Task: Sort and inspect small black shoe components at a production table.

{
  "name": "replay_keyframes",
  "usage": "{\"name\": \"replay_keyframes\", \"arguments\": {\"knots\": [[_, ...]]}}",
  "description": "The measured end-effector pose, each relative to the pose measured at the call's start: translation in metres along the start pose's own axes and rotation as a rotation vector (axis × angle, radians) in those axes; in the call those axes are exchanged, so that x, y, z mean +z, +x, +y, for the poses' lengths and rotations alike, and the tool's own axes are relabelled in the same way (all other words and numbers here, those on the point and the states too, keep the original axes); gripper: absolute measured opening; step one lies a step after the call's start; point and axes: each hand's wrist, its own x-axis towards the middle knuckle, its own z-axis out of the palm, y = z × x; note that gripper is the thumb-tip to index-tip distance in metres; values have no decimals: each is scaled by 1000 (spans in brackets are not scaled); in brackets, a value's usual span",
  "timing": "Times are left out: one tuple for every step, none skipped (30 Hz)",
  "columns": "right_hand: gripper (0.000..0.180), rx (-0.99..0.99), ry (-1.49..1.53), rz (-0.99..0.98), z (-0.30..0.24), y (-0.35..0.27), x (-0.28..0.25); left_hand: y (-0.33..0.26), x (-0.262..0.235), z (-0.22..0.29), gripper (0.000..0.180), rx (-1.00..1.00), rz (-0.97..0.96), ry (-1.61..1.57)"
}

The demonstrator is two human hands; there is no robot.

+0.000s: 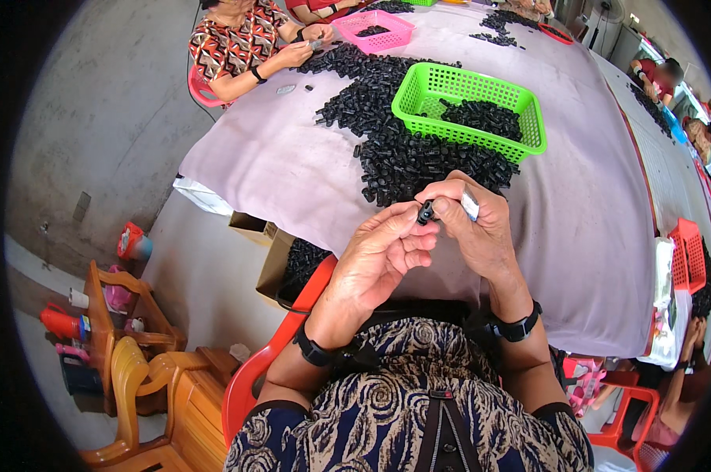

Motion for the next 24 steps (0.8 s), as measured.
{"name": "replay_keyframes", "arguments": {"knots": [[11,-12,5,-3,-1,0,0,0,-1,0,21,1,0,-1],[12,-23,10,-5,-2,0,1,0,-2,-1,21,0,-4,-30],[12,-23,10,-7,-4,0,1,0,-2,-2,20,-2,-9,-58],[14,-84,-114,-8,-6,0,1,0,-3,-2,20,-1,-9,-60],[18,-144,-238,-8,-7,0,2,0,-4,-3,19,20,3,-57],[18,-144,-238,-9,-7,-1,3,0,-4,-3,19,40,15,-54],[22,-170,-252,25,-6,-2,6,0,-2,-3,19,40,15,-54],[26,-197,-266,58,-5,-2,8,-1,0,-2,19,52,34,-19],[26,-196,-265,57,-6,-2,8,-2,1,-2,19,64,55,16],[26,-216,-265,62,-6,-1,9,-2,1,-2,19,64,56,16],[25,-236,-264,67,-7,-1,9,-2,1,-2,19,70,48,13],[25,-236,-265,66,-7,-1,8,-3,1,-3,18,75,39,10],[24,-245,-266,65,-7,-1,8,-1,0,-4,18,75,39,9],[23,-255,-267,63,-6,-2,8,0,-3,-5,18,74,24,-9],[23,-254,-267,62,-6,-2,8,1,-5,-6,17,73,10,-25],[20,-248,-254,67,-6,-2,8,1,-5,-6,17,73,11,-26],[17,-242,-241,72,-6,-2,9,1,-4,-6,17,74,-2,-18],[17,-241,-241,71,-4,-2,8,1,-3,-5,16,74,-15,-9],[15,-247,-220,70,-2,-1,8,0,-2,-5,16,74,-14,-10],[13,-252,-198,69,-1,-1,7,0,-2,-5,16,75,-13,-13],[13,-251,-199,69,-1,-1,5,0,-1,-5,15,73,-14,-16],[11,-243,-171,58,-1,-1,4,0,0,-5,15,72,-14,-16],[10,-235,-143,47,-1,-1,3,0,0,-5,15,100,-9,20],[10,-235,-142,47,-2,-1,4,-1,0,-5,15,129,-3,57]]}}
